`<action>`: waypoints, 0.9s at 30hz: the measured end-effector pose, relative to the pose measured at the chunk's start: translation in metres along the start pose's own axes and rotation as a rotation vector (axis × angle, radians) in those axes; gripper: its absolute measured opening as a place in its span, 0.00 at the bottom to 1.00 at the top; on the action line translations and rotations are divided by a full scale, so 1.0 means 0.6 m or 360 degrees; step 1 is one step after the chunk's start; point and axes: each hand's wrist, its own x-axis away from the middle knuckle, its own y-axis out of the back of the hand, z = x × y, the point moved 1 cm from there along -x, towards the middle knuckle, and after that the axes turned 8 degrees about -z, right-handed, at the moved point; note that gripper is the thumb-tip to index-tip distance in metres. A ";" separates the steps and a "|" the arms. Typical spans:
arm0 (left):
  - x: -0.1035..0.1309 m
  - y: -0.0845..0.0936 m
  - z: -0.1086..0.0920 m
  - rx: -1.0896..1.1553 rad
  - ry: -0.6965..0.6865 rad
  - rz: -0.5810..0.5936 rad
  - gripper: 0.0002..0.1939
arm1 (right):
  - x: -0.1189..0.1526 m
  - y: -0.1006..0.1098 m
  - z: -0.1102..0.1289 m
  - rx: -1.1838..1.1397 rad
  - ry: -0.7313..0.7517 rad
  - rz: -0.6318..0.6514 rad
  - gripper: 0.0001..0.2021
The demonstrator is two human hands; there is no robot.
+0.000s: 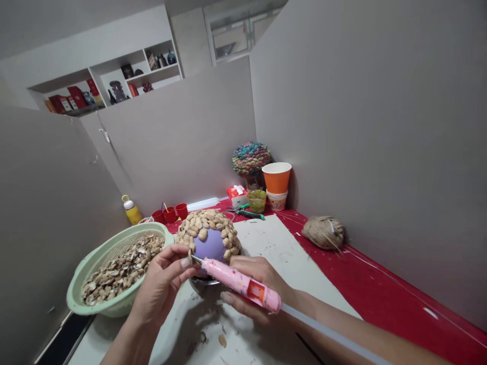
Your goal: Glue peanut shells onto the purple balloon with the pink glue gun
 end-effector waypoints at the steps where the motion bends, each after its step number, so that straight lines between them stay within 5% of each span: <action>1: -0.001 0.000 0.001 0.0002 0.0004 0.0001 0.11 | 0.000 0.000 0.000 0.0001 -0.0005 -0.0006 0.16; 27: 0.000 0.001 0.007 -0.0074 -0.0040 0.0001 0.11 | -0.005 0.003 0.003 0.0050 0.0064 -0.0034 0.15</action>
